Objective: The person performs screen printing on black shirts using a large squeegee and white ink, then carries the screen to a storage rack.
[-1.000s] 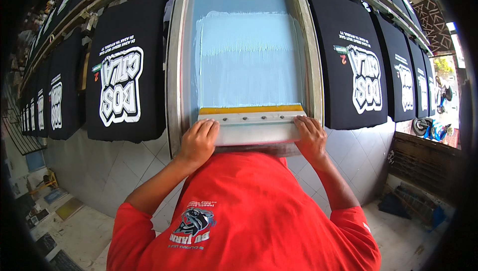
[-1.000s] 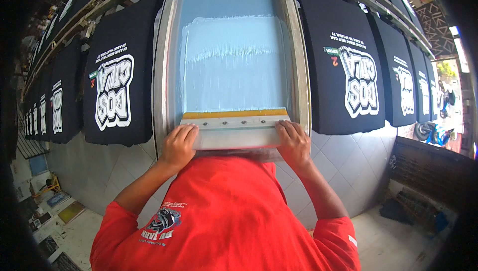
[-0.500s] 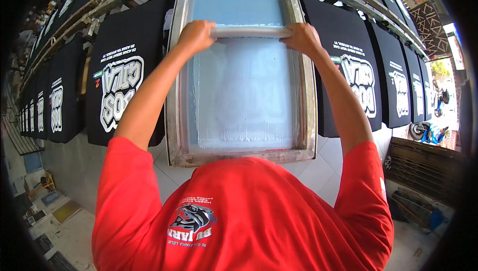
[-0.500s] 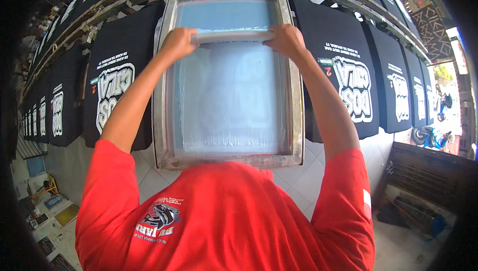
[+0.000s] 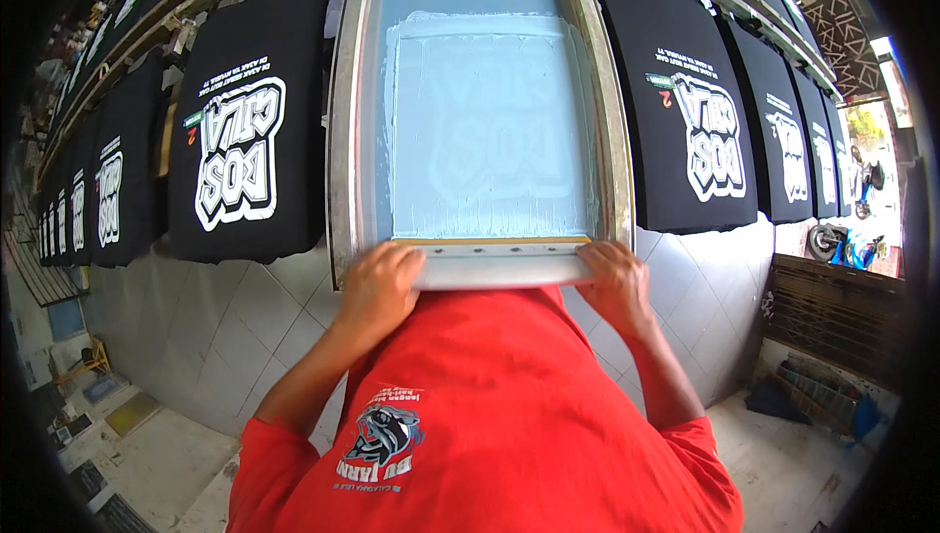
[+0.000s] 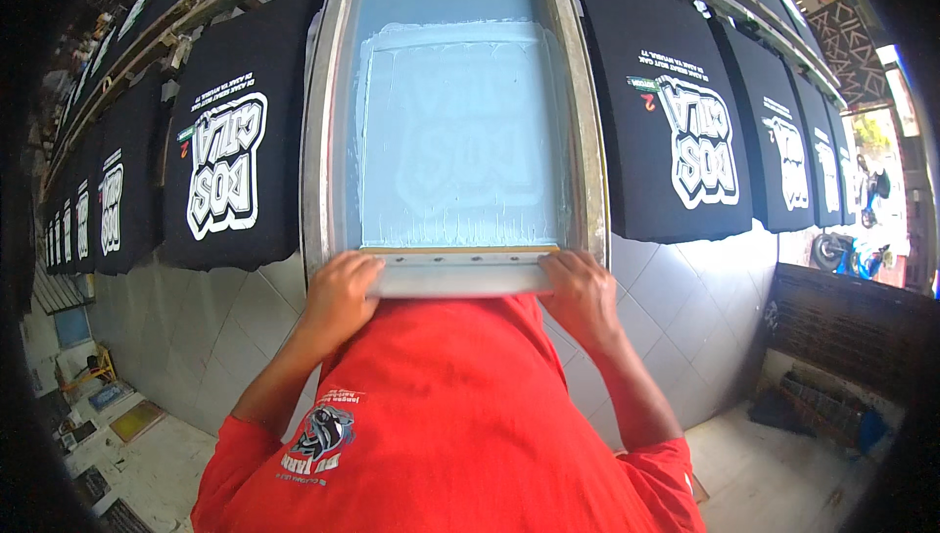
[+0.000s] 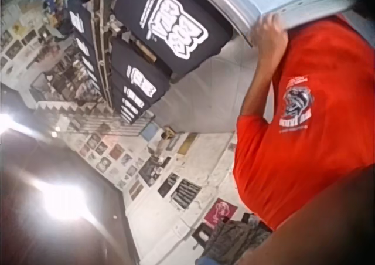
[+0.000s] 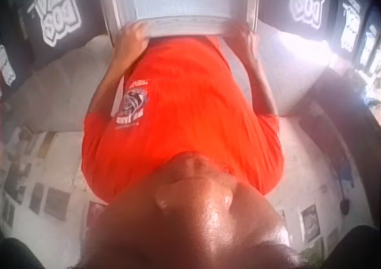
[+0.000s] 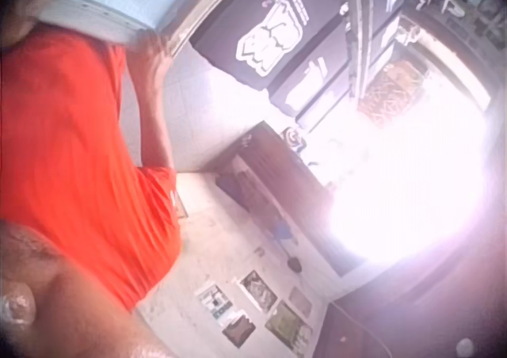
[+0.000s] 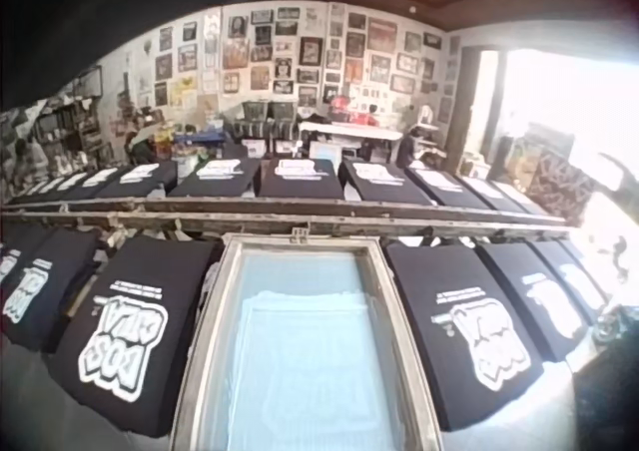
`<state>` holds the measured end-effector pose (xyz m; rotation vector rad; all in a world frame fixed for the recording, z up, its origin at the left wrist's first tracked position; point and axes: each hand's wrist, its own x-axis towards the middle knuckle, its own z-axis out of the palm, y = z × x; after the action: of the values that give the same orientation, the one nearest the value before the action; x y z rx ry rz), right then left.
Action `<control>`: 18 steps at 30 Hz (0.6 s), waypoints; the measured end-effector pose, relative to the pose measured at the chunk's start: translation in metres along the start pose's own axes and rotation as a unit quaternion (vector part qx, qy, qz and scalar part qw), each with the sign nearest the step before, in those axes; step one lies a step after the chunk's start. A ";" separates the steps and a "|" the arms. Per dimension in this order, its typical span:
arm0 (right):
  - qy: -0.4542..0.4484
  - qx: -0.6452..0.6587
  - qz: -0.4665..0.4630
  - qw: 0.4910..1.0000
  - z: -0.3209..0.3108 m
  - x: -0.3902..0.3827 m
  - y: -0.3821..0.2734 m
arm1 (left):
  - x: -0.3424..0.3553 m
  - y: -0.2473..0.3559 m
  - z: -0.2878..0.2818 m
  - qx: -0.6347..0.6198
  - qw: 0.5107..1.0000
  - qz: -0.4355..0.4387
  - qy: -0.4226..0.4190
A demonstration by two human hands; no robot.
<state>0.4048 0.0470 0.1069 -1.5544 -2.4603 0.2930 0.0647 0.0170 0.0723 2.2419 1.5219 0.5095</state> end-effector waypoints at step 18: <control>0.064 -0.093 -0.045 0.993 0.046 0.230 0.122 | 0.229 -0.120 0.018 0.098 0.992 0.015 0.079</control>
<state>0.4006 0.3043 0.0465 -1.4728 -2.5073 -0.0531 0.0577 0.2696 0.0158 2.4271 1.6840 0.5824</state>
